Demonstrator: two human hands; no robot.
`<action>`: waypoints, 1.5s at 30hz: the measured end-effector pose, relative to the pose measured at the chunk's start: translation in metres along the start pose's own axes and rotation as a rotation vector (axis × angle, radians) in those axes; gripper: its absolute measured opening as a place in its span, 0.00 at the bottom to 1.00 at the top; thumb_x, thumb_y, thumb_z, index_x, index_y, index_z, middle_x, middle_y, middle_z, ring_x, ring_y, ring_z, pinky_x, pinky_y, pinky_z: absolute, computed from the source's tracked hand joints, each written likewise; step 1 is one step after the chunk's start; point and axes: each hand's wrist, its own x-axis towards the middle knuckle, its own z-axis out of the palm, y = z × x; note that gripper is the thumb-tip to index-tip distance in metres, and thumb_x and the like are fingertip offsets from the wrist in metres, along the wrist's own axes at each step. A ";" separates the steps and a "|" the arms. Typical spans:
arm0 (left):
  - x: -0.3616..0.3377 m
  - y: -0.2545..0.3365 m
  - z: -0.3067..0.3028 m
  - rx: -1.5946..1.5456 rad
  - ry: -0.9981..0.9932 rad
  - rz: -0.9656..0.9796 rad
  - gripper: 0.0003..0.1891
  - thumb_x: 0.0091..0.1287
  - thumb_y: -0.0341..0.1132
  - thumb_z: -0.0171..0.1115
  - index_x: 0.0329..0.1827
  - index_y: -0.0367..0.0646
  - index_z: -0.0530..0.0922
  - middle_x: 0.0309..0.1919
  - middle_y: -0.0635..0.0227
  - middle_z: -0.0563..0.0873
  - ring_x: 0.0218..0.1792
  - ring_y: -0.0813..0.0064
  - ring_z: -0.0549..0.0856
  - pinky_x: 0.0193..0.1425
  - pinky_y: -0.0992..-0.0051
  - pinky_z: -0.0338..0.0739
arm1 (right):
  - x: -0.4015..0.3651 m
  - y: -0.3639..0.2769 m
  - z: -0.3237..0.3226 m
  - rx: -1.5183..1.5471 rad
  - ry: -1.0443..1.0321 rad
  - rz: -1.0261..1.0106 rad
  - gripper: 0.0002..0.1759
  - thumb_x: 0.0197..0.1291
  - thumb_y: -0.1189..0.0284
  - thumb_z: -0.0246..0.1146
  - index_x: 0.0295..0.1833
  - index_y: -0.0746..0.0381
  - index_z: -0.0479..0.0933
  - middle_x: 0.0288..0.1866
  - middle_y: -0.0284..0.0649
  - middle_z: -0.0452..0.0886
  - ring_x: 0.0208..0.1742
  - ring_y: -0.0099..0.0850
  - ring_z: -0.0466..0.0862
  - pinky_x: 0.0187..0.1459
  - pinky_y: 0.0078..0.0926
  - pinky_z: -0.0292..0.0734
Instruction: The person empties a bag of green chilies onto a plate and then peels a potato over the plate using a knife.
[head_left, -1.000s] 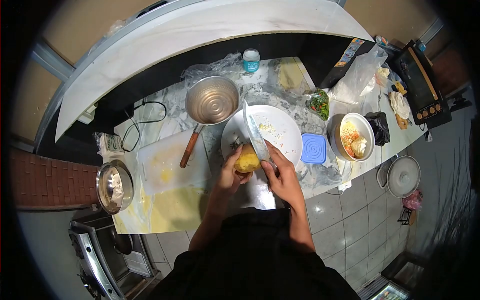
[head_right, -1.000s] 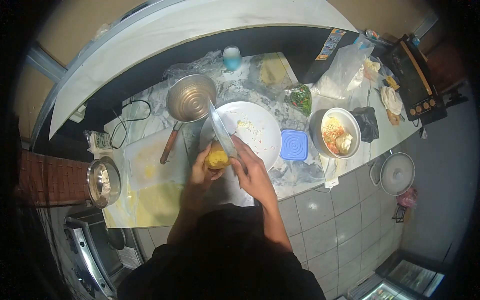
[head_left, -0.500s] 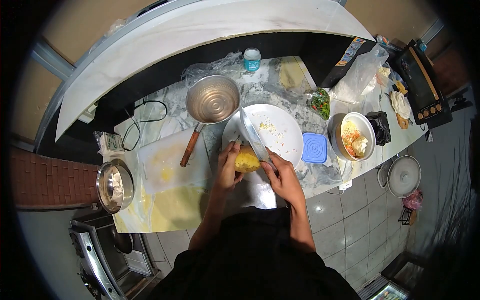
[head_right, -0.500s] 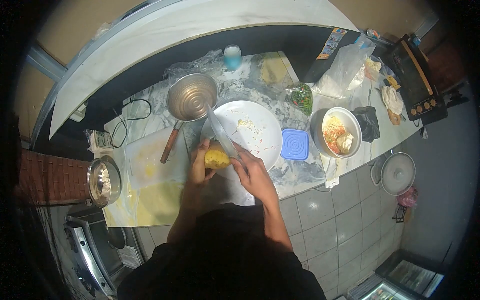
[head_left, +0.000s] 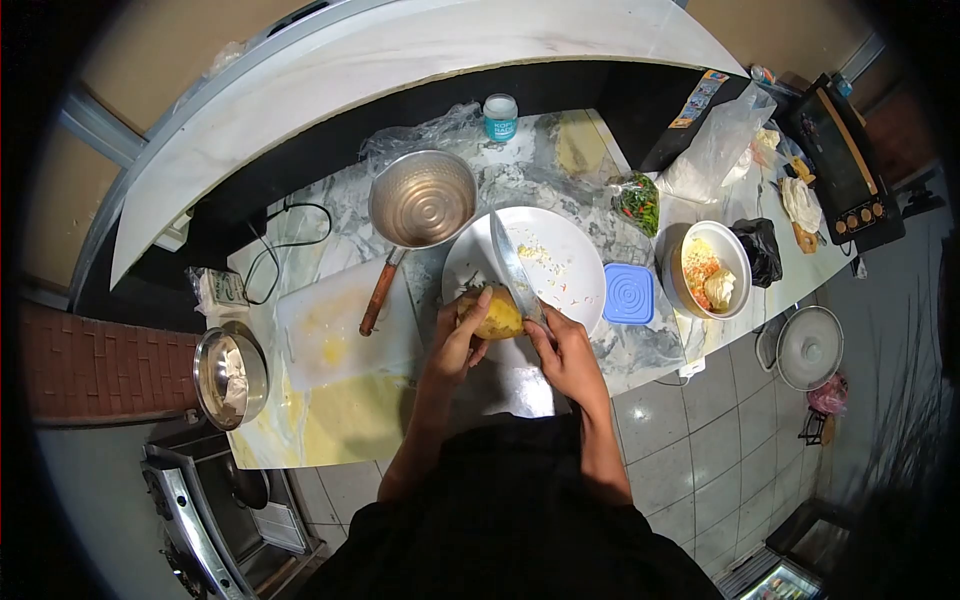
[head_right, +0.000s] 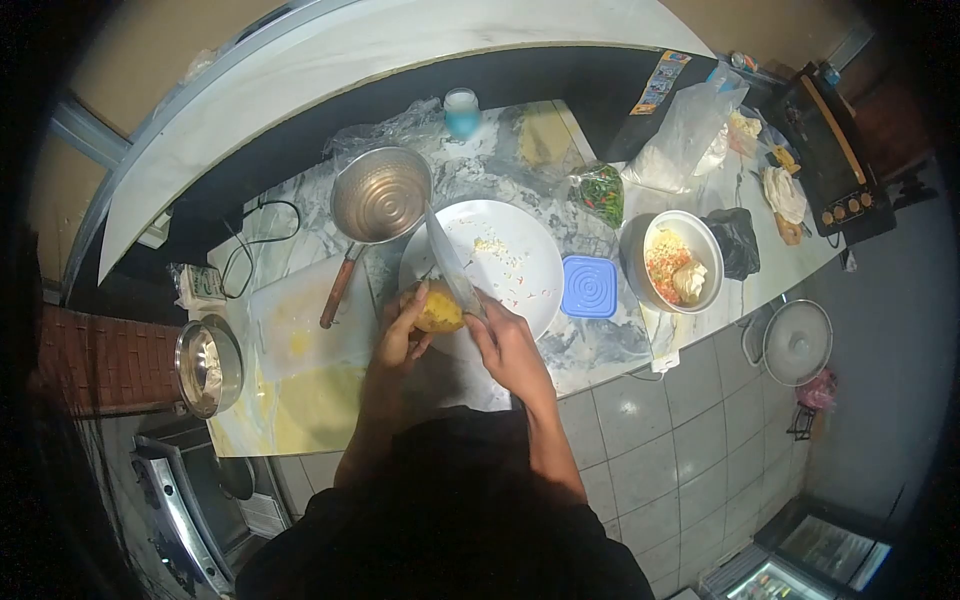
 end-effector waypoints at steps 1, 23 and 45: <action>0.001 0.000 0.000 0.053 -0.008 0.013 0.18 0.72 0.47 0.57 0.42 0.38 0.79 0.20 0.74 0.77 0.10 0.87 0.68 0.10 0.85 0.56 | 0.001 0.001 -0.002 -0.001 0.000 -0.002 0.18 0.65 0.74 0.58 0.56 0.74 0.73 0.41 0.62 0.81 0.41 0.55 0.83 0.42 0.37 0.77; 0.015 -0.038 0.009 0.006 0.170 0.331 0.16 0.76 0.46 0.48 0.39 0.41 0.74 0.31 0.74 0.75 0.36 0.87 0.73 0.39 0.81 0.70 | 0.002 -0.010 0.005 0.039 0.044 -0.036 0.13 0.68 0.71 0.57 0.44 0.72 0.76 0.23 0.52 0.76 0.21 0.42 0.74 0.27 0.33 0.69; 0.011 -0.029 0.014 -0.184 0.193 0.201 0.23 0.76 0.52 0.47 0.40 0.39 0.78 0.30 0.71 0.80 0.27 0.84 0.78 0.29 0.81 0.73 | 0.002 -0.015 0.010 0.084 -0.020 -0.018 0.18 0.70 0.72 0.55 0.60 0.72 0.72 0.24 0.53 0.78 0.21 0.37 0.77 0.30 0.30 0.73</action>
